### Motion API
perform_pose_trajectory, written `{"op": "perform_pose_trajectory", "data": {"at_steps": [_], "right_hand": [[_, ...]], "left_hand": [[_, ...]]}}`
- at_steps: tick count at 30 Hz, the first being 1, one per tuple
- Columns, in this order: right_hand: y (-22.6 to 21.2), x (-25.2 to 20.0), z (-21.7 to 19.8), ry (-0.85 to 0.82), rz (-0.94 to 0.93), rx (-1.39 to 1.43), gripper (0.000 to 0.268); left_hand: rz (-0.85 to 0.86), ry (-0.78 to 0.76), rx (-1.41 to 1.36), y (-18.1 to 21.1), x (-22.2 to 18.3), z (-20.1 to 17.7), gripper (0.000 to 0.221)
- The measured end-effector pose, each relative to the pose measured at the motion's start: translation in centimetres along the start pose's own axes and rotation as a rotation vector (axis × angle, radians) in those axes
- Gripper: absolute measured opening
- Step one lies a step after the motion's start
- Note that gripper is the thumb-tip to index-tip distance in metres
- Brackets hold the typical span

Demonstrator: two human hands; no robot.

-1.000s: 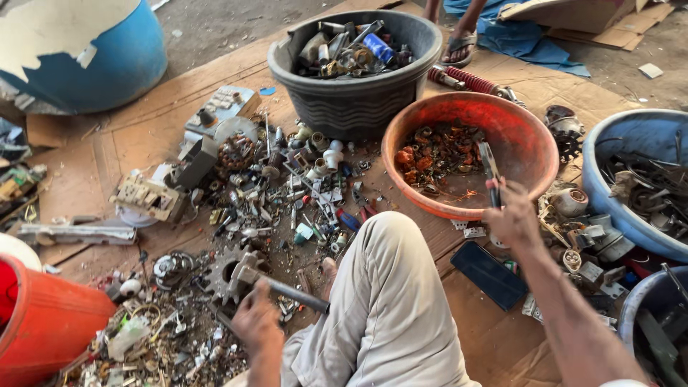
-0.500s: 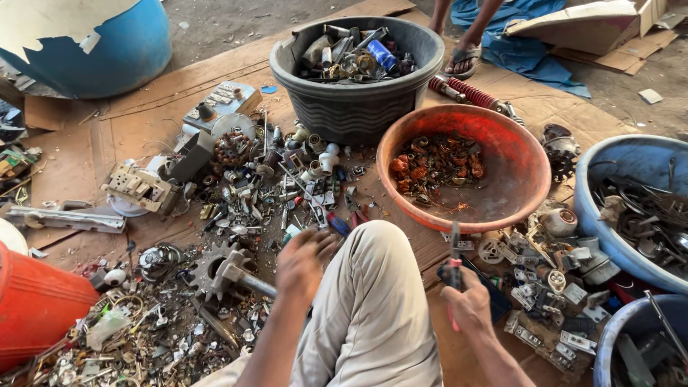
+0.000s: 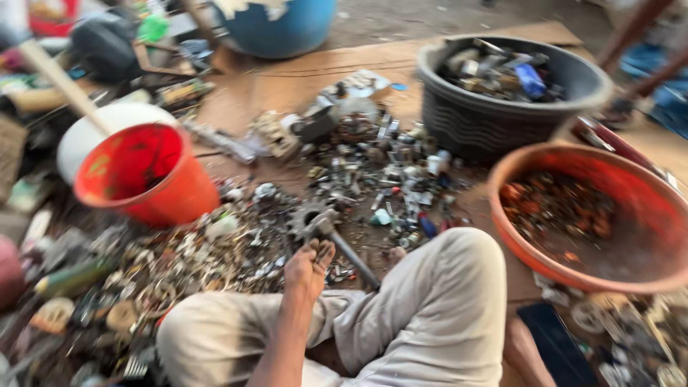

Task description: The person sits on the ground amidst a large pile of scrap metal and debris. They use a hammer to strike and break apart various metal components, such as gears and small mechanical parts, to separate them. The person handles the items one by one, striking them on a metal gear used as an anvil.

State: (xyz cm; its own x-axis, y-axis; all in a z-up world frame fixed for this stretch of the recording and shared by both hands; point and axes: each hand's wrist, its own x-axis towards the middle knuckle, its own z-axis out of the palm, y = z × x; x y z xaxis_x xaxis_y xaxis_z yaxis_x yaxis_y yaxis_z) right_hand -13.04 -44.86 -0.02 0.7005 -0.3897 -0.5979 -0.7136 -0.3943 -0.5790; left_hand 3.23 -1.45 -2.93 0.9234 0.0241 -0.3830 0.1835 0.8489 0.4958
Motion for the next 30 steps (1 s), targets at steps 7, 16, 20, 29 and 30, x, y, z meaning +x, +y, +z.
{"op": "perform_pose_trajectory", "data": {"at_steps": [7, 16, 20, 29, 30], "right_hand": [[-1.6, -0.5, -2.1, 0.258, -0.210, -0.029, 0.028], [-11.4, -5.9, 0.9, 0.374, -0.922, 0.010, 0.034], [-18.9, -5.0, 9.6, -0.166, -0.849, -0.170, 0.039], [-22.7, 8.8, 27.3, -0.049, -0.681, -0.458, 0.049], [-22.2, 9.9, 27.7, -0.063, -0.617, -0.446, 0.042]], "left_hand": [[0.370, 0.130, 0.370, 9.7, -2.1, 7.9, 0.016], [0.502, 0.182, 1.674, 6.8, 7.1, -3.5, 0.018], [0.389, 0.088, 1.736, 4.8, 10.1, -6.4, 0.033], [0.550, 0.010, 1.872, 5.7, 9.8, -4.4, 0.030], [0.587, 0.000, 1.869, 5.6, 10.4, -4.5, 0.031]]}}
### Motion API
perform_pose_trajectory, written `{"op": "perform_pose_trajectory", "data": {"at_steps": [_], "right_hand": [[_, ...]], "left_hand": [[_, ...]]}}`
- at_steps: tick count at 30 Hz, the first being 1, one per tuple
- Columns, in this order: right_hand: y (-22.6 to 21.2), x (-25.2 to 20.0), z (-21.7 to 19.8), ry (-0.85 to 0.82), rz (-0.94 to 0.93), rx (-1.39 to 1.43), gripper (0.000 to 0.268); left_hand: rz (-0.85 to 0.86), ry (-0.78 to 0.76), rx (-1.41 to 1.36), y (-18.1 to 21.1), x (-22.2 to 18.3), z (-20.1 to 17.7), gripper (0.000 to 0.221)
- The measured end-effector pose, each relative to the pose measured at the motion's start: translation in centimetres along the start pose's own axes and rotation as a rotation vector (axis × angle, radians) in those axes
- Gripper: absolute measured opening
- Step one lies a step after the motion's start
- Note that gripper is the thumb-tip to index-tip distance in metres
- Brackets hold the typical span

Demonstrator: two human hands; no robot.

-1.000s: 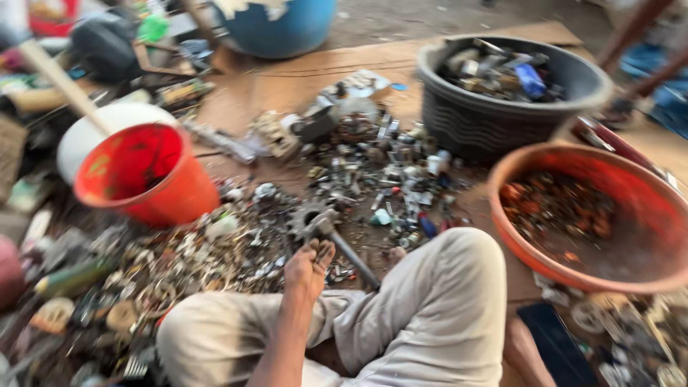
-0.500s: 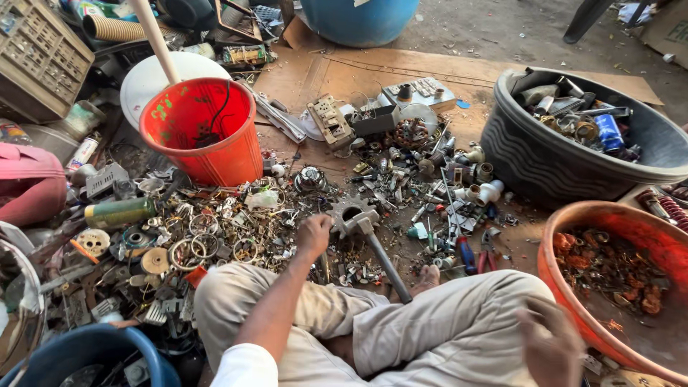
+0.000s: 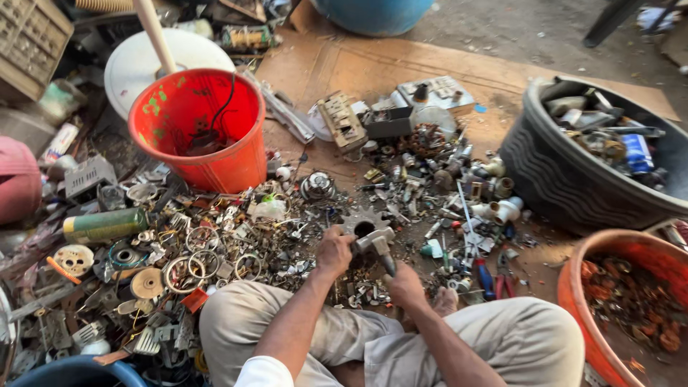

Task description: The person sits on the ground amidst a large pile of scrap metal and debris. They use a hammer to strike and break apart various metal components, such as gears and small mechanical parts, to separate them. The person handles the items one by one, striking them on a metal gear used as an anvil.

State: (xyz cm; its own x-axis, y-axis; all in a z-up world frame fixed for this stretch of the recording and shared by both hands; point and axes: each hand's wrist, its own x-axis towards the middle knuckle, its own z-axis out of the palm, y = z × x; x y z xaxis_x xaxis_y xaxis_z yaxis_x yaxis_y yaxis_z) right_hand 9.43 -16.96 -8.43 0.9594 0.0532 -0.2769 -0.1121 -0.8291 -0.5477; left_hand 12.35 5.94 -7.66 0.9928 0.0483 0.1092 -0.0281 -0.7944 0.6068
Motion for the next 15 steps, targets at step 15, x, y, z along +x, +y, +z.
{"op": "perform_pose_trajectory", "data": {"at_steps": [15], "right_hand": [[-6.6, -3.9, -6.8, -0.280, 0.192, 0.823, 0.024]], "left_hand": [[-0.170, -0.123, -0.194, -0.3, 0.8, -0.5, 0.040]]}}
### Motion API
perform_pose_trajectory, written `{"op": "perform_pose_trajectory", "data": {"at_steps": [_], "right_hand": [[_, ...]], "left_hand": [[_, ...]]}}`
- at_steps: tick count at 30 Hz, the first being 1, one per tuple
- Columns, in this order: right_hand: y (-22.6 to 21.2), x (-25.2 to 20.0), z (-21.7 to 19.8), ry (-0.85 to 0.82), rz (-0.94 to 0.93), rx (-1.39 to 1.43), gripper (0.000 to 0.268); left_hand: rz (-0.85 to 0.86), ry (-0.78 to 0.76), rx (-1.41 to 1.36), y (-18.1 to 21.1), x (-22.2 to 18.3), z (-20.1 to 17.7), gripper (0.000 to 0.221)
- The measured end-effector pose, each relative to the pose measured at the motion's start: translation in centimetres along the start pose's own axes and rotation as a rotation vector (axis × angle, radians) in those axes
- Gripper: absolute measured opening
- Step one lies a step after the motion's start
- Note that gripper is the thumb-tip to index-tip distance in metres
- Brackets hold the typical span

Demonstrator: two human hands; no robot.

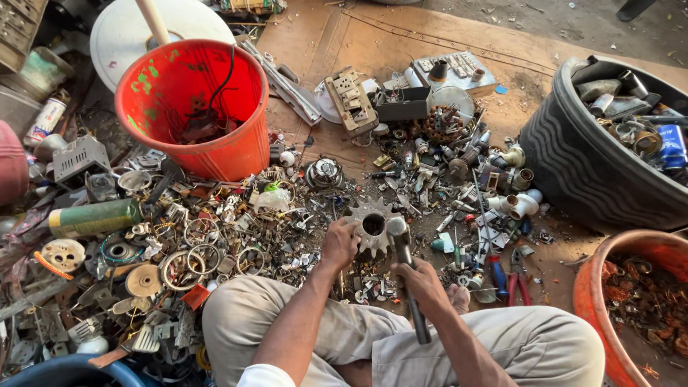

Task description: The person sits on the ground amidst a large pile of scrap metal and debris. They use a hammer to strike and break apart various metal components, such as gears and small mechanical parts, to separate them. The person handles the items one by one, striking them on a metal gear used as an anvil.

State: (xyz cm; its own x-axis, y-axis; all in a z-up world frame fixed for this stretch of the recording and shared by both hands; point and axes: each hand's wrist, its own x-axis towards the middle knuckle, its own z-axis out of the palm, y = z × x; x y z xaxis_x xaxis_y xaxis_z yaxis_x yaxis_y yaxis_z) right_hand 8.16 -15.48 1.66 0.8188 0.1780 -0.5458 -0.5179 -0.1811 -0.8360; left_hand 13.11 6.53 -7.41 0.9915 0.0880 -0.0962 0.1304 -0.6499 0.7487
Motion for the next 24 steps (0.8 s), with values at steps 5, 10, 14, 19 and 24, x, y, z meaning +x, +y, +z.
{"op": "perform_pose_trajectory", "data": {"at_steps": [5, 10, 14, 19, 24], "right_hand": [[-1.1, -0.6, 2.3, 0.058, 0.000, -0.286, 0.035], [-1.0, -1.3, 2.8, 0.087, -0.148, -0.329, 0.040], [1.2, -1.1, 2.1, 0.094, -0.507, -0.302, 0.045], [3.2, 2.7, 2.9, 0.151, -0.276, -0.595, 0.048], [3.4, 5.1, 3.0, 0.098, -0.160, -0.759, 0.056]], "left_hand": [[-0.124, 0.345, -0.339, -0.5, 0.5, -0.5, 0.033], [-0.459, 0.493, -0.471, -0.3, 0.4, -2.8, 0.030], [-0.412, 0.604, -0.555, -0.3, 0.8, -3.2, 0.039], [-0.410, 0.592, -0.557, -0.4, 1.0, -3.0, 0.041], [-0.323, 0.643, -0.471, -1.6, 0.4, -2.0, 0.039]]}}
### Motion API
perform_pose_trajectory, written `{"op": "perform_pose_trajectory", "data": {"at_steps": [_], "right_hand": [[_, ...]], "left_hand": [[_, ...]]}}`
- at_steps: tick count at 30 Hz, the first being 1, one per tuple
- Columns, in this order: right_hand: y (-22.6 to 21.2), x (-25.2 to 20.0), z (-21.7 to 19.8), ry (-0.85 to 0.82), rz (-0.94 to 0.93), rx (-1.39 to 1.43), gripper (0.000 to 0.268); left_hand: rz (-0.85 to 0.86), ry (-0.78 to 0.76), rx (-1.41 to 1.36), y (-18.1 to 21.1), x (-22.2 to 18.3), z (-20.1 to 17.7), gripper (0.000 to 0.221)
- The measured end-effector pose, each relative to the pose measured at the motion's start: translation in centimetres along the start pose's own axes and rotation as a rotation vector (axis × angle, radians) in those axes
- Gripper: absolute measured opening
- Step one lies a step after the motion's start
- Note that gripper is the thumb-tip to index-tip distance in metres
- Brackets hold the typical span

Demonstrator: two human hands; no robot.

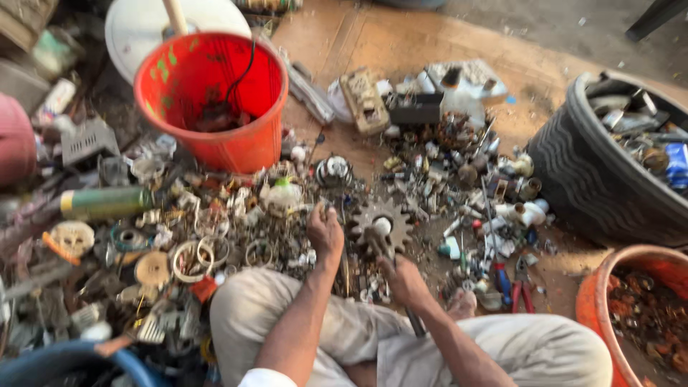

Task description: The person sits on the ground amidst a large pile of scrap metal and debris. They use a hammer to strike and break apart various metal components, such as gears and small mechanical parts, to separate them. The person handles the items one by one, striking them on a metal gear used as an anvil.

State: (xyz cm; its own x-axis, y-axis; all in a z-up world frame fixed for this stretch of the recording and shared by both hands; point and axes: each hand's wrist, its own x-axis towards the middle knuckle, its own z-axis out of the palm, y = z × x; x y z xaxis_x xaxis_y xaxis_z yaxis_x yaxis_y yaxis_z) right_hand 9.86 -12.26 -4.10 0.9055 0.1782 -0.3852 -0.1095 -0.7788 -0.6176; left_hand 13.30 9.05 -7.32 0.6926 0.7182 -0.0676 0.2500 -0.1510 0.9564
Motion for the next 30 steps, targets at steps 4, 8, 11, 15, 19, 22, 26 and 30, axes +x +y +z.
{"op": "perform_pose_trajectory", "data": {"at_steps": [4, 8, 11, 15, 19, 22, 26, 30], "right_hand": [[-1.9, -1.4, -1.8, -0.119, 0.148, 0.319, 0.048], [-2.9, -3.8, -3.2, 0.004, 0.011, 0.494, 0.041], [-2.9, -4.1, -3.0, 0.108, -0.146, 0.516, 0.039], [-4.1, -2.3, -1.8, -0.040, 0.084, 0.127, 0.041], [-4.7, -2.6, -2.9, -0.145, 0.214, 0.268, 0.049], [-4.2, -2.7, -3.6, -0.113, 0.130, 0.369, 0.051], [-3.3, -3.6, -3.9, 0.066, -0.015, 0.389, 0.049], [-3.1, -4.5, -3.8, 0.242, -0.258, 0.454, 0.049]], "left_hand": [[-0.124, -0.047, -0.008, 1.4, 0.3, -0.1, 0.040], [-0.200, -0.102, -0.053, 1.7, 0.1, -0.3, 0.040], [-0.088, -0.041, 0.075, 1.5, 0.4, 0.3, 0.042], [-0.073, -0.064, 0.045, 0.5, 0.2, 0.5, 0.040], [0.014, -0.002, 0.073, -0.2, 1.4, 1.1, 0.037], [-0.070, -0.057, 0.075, -0.6, 0.3, 0.7, 0.033], [-0.159, -0.114, 0.108, 0.7, 0.3, 0.8, 0.036], [-0.121, -0.102, 0.067, 1.4, 0.4, 0.9, 0.037]]}}
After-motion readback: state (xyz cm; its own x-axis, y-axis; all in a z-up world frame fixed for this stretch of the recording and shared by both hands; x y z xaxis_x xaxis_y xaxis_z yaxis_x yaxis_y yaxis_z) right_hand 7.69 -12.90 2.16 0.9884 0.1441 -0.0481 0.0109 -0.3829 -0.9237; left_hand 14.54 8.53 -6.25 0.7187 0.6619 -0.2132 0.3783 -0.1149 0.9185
